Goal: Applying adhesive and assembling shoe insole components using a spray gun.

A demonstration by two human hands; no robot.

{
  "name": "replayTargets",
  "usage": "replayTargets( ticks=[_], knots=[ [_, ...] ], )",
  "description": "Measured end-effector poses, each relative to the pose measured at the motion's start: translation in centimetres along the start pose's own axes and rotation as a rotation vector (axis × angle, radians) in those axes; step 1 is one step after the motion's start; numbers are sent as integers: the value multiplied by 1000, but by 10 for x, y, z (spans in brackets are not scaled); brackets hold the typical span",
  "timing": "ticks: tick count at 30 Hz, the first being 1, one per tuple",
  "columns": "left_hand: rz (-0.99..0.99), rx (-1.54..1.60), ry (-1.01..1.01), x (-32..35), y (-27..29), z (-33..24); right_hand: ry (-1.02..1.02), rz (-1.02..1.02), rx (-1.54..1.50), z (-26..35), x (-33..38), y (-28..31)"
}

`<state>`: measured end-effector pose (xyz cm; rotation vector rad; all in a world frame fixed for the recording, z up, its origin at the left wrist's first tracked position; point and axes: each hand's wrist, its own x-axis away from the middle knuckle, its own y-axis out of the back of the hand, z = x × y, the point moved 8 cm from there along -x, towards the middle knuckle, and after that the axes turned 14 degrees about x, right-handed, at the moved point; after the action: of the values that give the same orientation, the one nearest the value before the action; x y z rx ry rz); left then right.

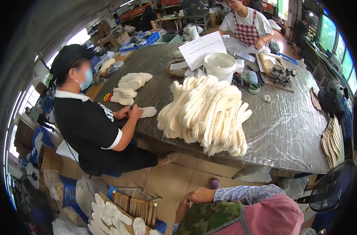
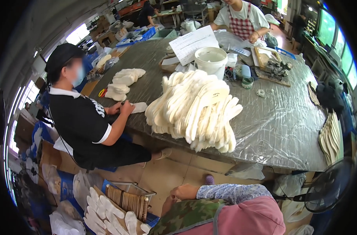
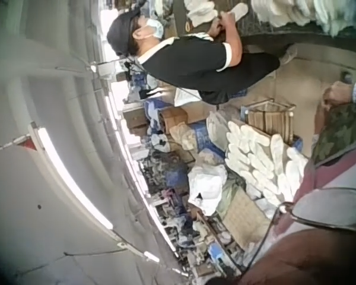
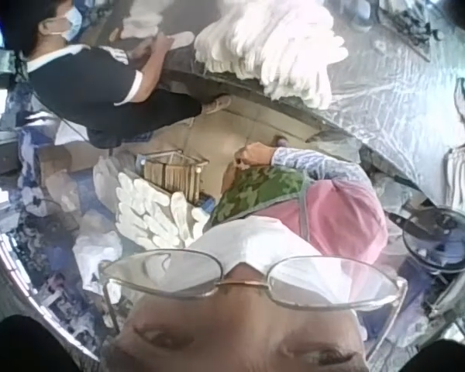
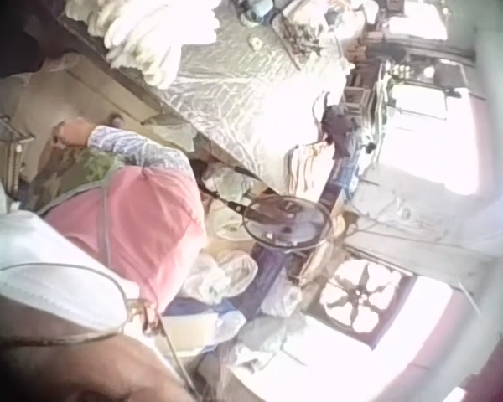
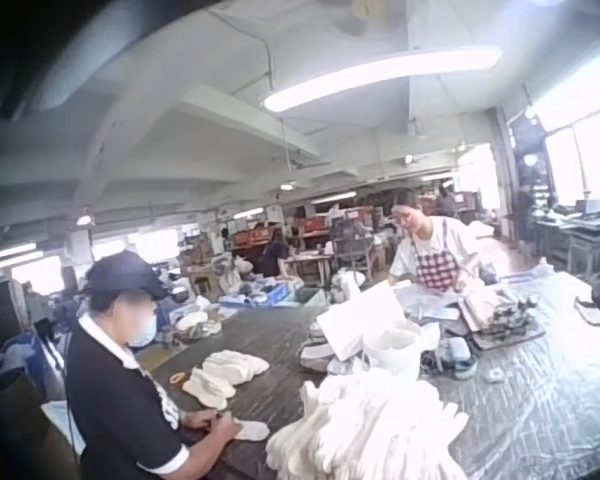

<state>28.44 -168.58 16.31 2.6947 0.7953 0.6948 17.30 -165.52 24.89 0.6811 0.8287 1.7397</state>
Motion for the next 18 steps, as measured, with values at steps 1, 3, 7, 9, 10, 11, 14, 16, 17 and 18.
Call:
replayTargets(
  ticks=[1,3,7,9,10,11,14,16,17,18],
  knots=[
    [-16,153,68,-3,1,5,-5,-4,-3,-2,1,4],
    [-34,70,-72,-11,1,-2,-8,-12,-12,-7,2,8],
    [40,8,-290,-28,-9,-11,36,-124,-88,-16,8,23],
    [34,16,-204,-38,-11,-7,1,-130,-81,-28,11,28],
    [45,18,-96,-43,-13,-1,-9,-121,-72,-33,12,30],
    [42,30,-103,-47,-15,-5,-14,-109,-84,-36,13,31],
    [67,-49,-120,-58,-19,-17,-89,-151,-134,-50,17,43],
    [139,-17,-360,-62,-24,-40,-84,-184,-100,-55,19,52],
    [138,2,-326,-67,-24,-39,-95,-174,-111,-58,20,53],
    [171,36,-427,-65,-27,-47,-85,-197,-96,-60,21,57]
  ],
)
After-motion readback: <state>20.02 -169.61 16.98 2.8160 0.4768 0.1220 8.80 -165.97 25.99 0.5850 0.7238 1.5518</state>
